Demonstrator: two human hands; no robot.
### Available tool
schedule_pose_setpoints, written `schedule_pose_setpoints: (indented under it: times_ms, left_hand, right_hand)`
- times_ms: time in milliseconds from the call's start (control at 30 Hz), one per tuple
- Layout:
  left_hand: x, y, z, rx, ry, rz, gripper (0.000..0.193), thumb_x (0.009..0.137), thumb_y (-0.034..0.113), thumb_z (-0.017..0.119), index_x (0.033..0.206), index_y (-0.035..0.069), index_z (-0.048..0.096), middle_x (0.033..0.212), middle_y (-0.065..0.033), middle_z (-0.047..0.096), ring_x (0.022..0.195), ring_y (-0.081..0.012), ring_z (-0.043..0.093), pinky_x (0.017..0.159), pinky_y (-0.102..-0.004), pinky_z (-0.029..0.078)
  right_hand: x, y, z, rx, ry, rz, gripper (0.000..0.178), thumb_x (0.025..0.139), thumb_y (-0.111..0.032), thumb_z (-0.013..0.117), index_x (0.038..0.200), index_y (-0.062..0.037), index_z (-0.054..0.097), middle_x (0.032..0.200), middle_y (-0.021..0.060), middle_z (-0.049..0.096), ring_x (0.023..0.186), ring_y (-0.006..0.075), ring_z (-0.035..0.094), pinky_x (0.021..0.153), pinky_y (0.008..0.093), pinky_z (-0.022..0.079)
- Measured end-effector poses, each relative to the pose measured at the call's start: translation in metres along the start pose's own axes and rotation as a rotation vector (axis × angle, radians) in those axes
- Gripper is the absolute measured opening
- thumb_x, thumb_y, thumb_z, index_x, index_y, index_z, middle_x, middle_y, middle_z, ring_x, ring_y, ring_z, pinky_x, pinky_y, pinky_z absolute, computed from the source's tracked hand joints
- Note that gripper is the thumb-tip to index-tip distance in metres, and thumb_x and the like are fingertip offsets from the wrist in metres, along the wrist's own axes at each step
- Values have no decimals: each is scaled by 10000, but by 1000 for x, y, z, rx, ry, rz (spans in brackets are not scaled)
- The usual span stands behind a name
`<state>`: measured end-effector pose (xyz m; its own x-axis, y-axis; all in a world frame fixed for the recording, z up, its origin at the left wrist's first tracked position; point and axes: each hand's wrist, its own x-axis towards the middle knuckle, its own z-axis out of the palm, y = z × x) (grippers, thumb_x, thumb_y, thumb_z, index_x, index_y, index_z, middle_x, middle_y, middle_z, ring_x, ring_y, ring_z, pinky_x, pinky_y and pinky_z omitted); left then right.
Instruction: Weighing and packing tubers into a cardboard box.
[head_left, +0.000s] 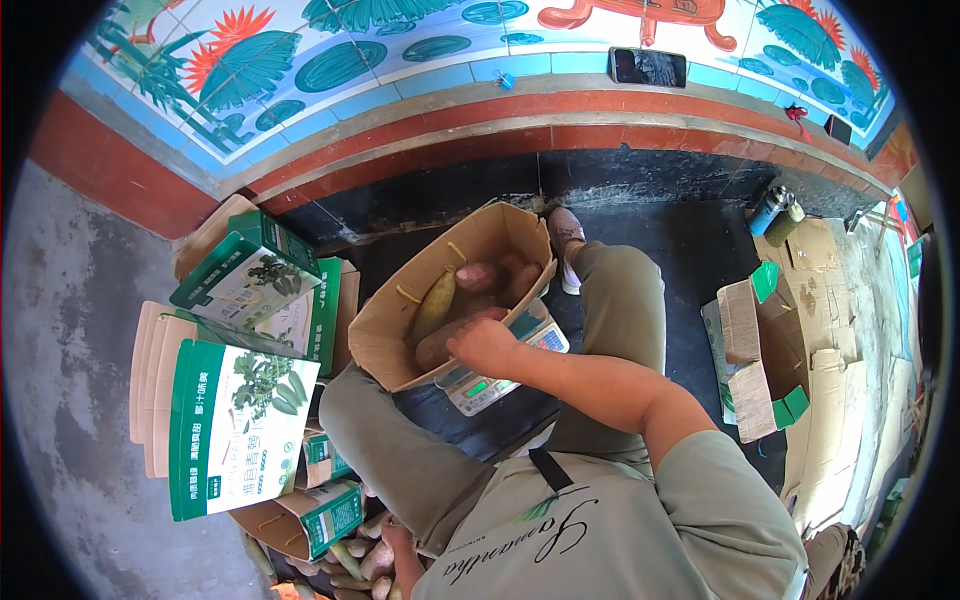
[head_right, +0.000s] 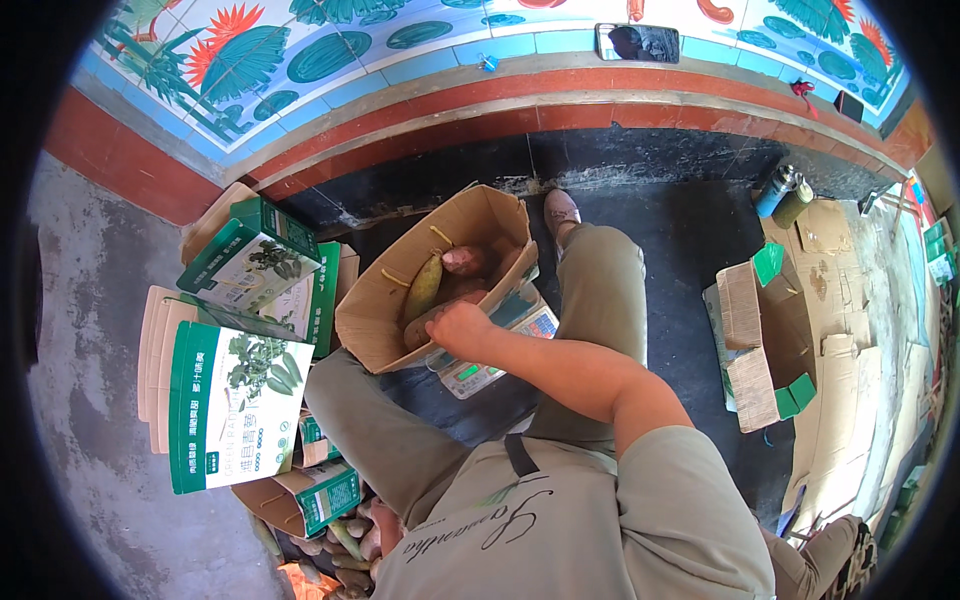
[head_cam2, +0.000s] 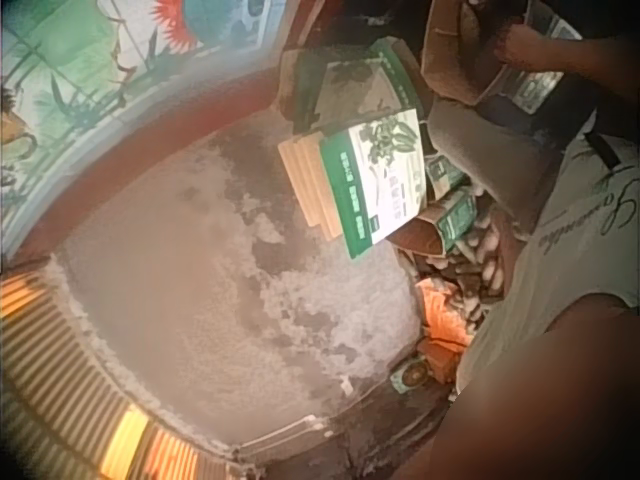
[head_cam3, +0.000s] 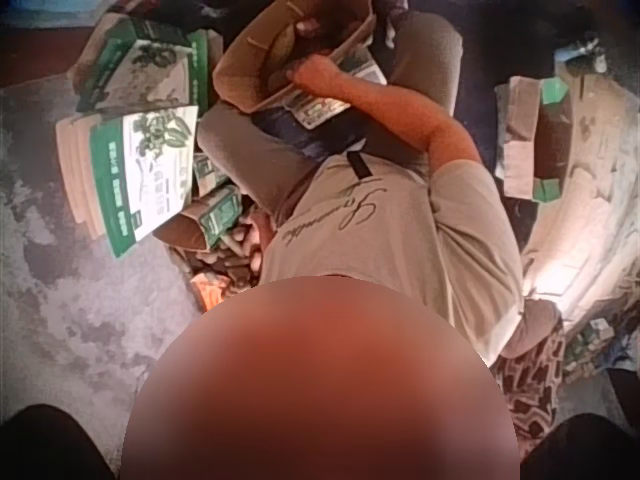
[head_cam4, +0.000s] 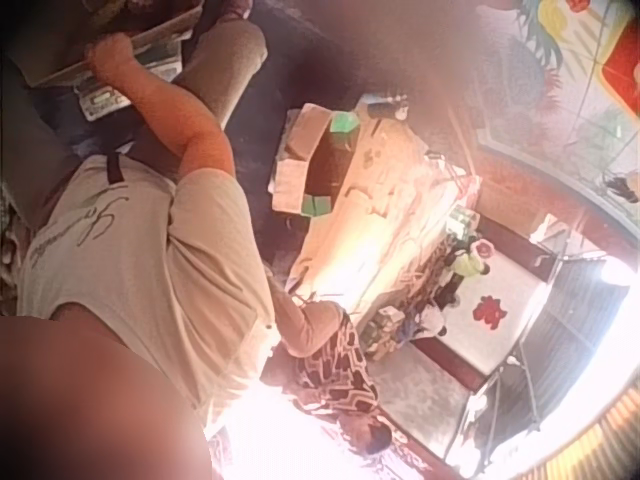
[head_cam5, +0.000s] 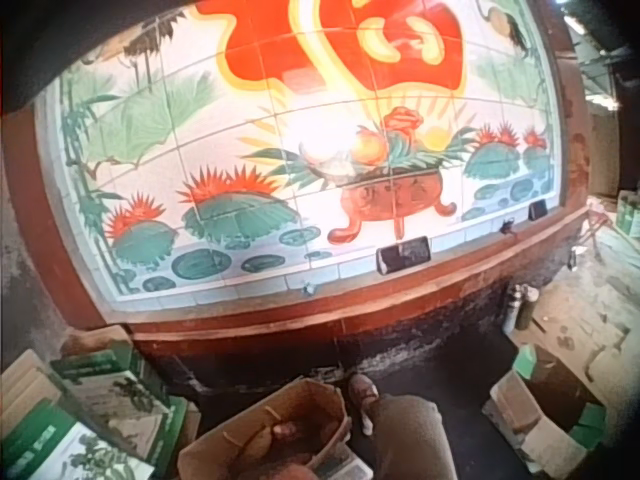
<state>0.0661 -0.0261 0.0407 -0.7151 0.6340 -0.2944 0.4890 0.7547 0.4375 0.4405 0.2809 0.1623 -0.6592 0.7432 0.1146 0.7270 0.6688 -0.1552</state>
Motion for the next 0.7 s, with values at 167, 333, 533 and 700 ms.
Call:
schedule_pose_setpoints:
  times_ms: [167,333,533,700]
  left_hand:
    - [-11,29,-38,7,154,21,537,554,249,786,989,2,590,910,-164,634,835,-322,600,772,-378,467]
    - [-27,67,-81,-146,297,108,540,639,255,769,1026,-57,559,934,-178,606,842,-285,569,792,-368,455]
    - [-54,148,-149,-433,459,191,507,722,218,713,1088,-73,516,1025,-155,559,897,-235,534,819,-326,438]
    - [-71,222,-185,-789,564,324,549,741,201,691,1179,-47,471,1144,-164,505,1055,-248,472,939,-358,360]
  right_hand:
    - [0,-2,-1,8,9,-6,151,752,-155,550,869,-78,604,830,107,644,773,246,643,663,359,500]
    - [-1,-3,-6,-56,-13,3,152,749,-159,550,865,-78,606,822,110,644,770,246,642,664,357,497]
    - [-4,-1,-5,-47,-26,14,150,758,-159,547,869,-78,608,833,111,648,776,250,644,666,359,496]
    - [-6,-4,-7,-42,-33,9,152,764,-162,544,876,-81,607,829,108,652,788,251,645,688,355,493]
